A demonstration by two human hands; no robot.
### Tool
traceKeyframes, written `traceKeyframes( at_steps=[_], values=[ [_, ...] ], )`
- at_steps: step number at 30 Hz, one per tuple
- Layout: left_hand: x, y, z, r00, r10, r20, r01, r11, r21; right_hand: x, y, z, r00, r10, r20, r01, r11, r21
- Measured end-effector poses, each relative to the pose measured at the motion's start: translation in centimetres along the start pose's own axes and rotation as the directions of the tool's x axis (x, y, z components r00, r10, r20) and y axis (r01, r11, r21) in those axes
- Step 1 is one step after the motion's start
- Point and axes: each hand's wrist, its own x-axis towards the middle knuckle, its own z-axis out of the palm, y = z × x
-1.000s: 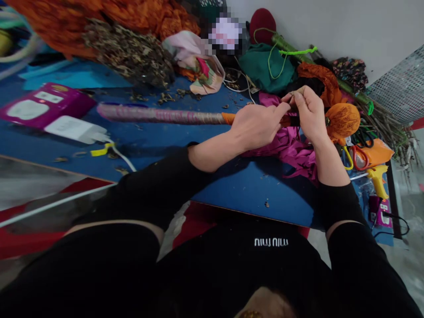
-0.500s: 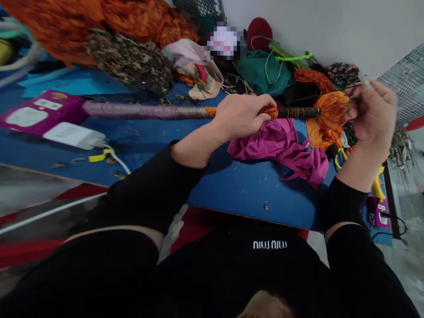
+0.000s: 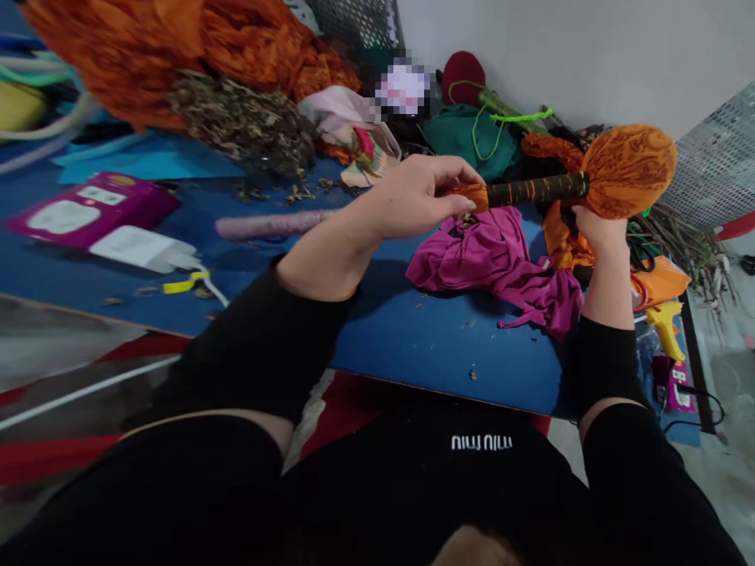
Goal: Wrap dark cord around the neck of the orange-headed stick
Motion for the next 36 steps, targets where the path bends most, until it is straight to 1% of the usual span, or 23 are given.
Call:
traceKeyframes(
  at_steps=[1, 2, 3, 4, 5, 7, 8, 9, 11, 13, 15, 16, 18, 19, 20, 22, 24, 26, 30, 33, 36],
  values=[
    [0.0, 0.0, 0.0, 1.0, -0.008, -0.023, 0.008, 1.0, 0.012, 0.4, -1.0, 0.9, 0.995, 0.071, -0.068, -0.072, 0.997, -0.021],
    [0.0, 0.0, 0.0, 0.999, -0.016, -0.034, 0.017, 1.0, 0.018, 0.8, -2.3, 1.9, 0.988, 0.115, -0.101, -0.115, 0.993, 0.005],
    [0.1, 0.0, 0.1, 0.999, -0.025, -0.041, 0.026, 1.0, 0.013, 1.3, -3.8, 3.0, 0.99, 0.111, -0.083, -0.105, 0.992, 0.075],
    [0.1, 0.0, 0.1, 0.998, -0.032, -0.045, 0.032, 0.999, 0.002, 1.8, -5.4, 4.2, 0.994, 0.102, -0.038, -0.095, 0.983, 0.157],
    [0.2, 0.0, 0.2, 0.998, -0.035, -0.047, 0.035, 0.999, -0.011, 2.2, -7.1, 5.3, 0.998, 0.056, -0.006, -0.053, 0.962, 0.266],
    [0.3, 0.1, 0.3, 0.998, -0.032, -0.058, 0.031, 0.999, -0.023, 2.5, -10.3, 7.4, 0.999, 0.004, -0.033, 0.011, 0.9, 0.437],
    [0.3, 0.1, 0.3, 0.997, -0.028, -0.071, 0.027, 0.999, -0.023, 2.5, -11.8, 8.2, 0.998, 0.015, -0.064, 0.018, 0.869, 0.494],
    [0.4, 0.0, 0.4, 0.996, -0.023, -0.086, 0.021, 0.999, -0.024, 2.3, -13.1, 8.8, 0.997, 0.034, -0.072, 0.007, 0.862, 0.506],
    [0.6, -0.1, 0.5, 0.994, -0.015, -0.104, 0.011, 0.999, -0.041, 1.6, -15.1, 9.2, 0.989, 0.071, -0.126, -0.01, 0.901, 0.433],
    [0.8, -0.4, 0.7, 0.993, -0.011, -0.119, 0.002, 0.997, -0.071, 1.0, -16.4, 8.9, 0.968, 0.046, -0.248, 0.036, 0.947, 0.318],
    [1.2, -0.9, 1.1, 0.991, 0.002, -0.135, -0.014, 0.996, -0.088, 0.7, -16.9, 8.6, 0.927, -0.037, -0.374, 0.148, 0.95, 0.274],
    [1.4, -1.2, 1.3, 0.99, 0.012, -0.141, -0.024, 0.996, -0.088, 0.7, -17.0, 8.6, 0.911, -0.075, -0.405, 0.209, 0.932, 0.297],
    [1.7, -1.8, 1.9, 0.991, 0.022, -0.131, -0.034, 0.996, -0.088, 0.8, -16.9, 8.9, 0.903, -0.105, -0.417, 0.294, 0.858, 0.422],
    [1.8, -2.0, 2.2, 0.994, 0.02, -0.11, -0.03, 0.995, -0.095, 1.0, -16.7, 9.3, 0.91, -0.086, -0.406, 0.302, 0.809, 0.504],
    [1.9, -2.1, 2.4, 0.996, 0.014, -0.086, -0.024, 0.994, -0.109, 1.1, -16.6, 9.6, 0.919, -0.044, -0.392, 0.284, 0.762, 0.582],
    [2.0, -2.2, 2.9, 0.998, 0.004, -0.06, -0.011, 0.991, -0.131, 1.2, -16.3, 10.1, 0.925, 0.089, -0.37, 0.209, 0.693, 0.69],
    [1.9, -2.1, 3.2, 0.997, -0.002, -0.08, -0.007, 0.994, -0.109, 1.2, -16.3, 10.3, 0.904, 0.225, -0.363, 0.13, 0.663, 0.737],
    [1.7, -1.7, 3.5, 0.992, -0.018, -0.127, 0.014, 0.999, -0.032, 1.0, -16.5, 10.1, 0.876, 0.305, -0.374, 0.089, 0.659, 0.746],
    [1.0, -0.6, 3.8, 0.981, -0.074, -0.181, 0.099, 0.985, 0.138, 0.2, -17.8, 9.7, 0.851, 0.353, -0.389, 0.043, 0.691, 0.722],
    [0.9, -0.2, 3.9, 0.98, -0.11, -0.166, 0.141, 0.973, 0.184, -0.3, -18.7, 10.0, 0.848, 0.341, -0.406, 0.045, 0.717, 0.696],
    [1.0, -0.1, 3.8, 0.981, -0.14, -0.135, 0.167, 0.961, 0.221, -0.5, -19.1, 10.4, 0.844, 0.328, -0.425, 0.05, 0.741, 0.67]
  ],
)
